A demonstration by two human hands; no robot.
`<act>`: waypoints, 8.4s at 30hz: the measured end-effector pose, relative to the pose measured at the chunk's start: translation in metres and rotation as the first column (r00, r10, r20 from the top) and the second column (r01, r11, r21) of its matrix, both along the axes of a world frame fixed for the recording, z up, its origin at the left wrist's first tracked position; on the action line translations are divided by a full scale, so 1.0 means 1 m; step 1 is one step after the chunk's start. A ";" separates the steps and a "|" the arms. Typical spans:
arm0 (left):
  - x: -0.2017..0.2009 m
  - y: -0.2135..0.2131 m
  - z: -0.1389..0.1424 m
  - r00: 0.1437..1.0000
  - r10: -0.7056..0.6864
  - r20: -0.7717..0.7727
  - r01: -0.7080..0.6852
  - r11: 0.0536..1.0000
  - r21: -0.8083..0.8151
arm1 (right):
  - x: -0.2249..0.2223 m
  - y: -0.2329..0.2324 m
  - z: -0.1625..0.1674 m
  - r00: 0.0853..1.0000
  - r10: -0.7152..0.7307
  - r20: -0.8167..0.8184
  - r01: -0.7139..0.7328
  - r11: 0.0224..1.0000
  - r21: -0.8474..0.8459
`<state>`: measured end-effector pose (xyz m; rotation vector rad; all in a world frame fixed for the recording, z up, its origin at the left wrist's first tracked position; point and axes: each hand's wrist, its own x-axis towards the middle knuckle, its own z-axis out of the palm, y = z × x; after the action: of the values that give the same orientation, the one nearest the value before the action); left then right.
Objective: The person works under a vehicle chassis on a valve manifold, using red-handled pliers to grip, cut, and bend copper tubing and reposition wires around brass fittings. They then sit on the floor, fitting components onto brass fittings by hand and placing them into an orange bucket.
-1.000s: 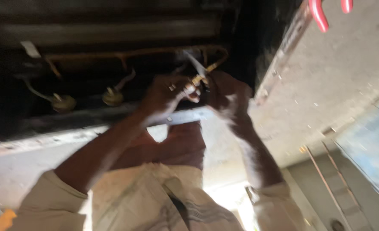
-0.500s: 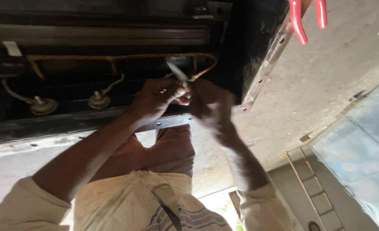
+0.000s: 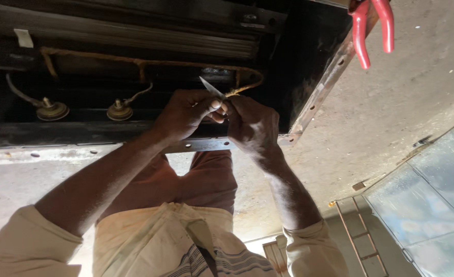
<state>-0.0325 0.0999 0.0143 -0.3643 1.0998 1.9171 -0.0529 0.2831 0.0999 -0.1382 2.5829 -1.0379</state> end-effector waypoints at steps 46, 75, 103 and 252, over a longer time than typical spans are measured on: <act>0.003 0.032 0.041 0.990 0.095 0.103 -0.030 0.864 -0.503 | 0.053 0.082 0.004 0.951 -0.259 0.169 0.303 0.891 -0.337; 0.012 0.056 0.044 0.888 0.449 -0.097 -0.458 0.883 -0.099 | 0.070 0.084 -0.020 0.931 -0.346 0.115 0.363 0.845 -0.392; -0.004 0.051 0.038 0.983 0.024 -0.183 -0.115 0.854 -0.508 | 0.065 0.086 -0.017 0.937 -0.325 0.126 0.348 0.851 -0.394; -0.100 -0.039 0.008 0.616 -0.678 -0.402 0.569 0.735 -0.368 | 0.142 0.087 -0.048 0.493 -0.792 -0.359 0.851 0.353 0.388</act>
<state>-0.1330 0.0605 0.0227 0.4374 1.5310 1.2661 0.0891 0.3704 0.0517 1.4664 2.9106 -0.4640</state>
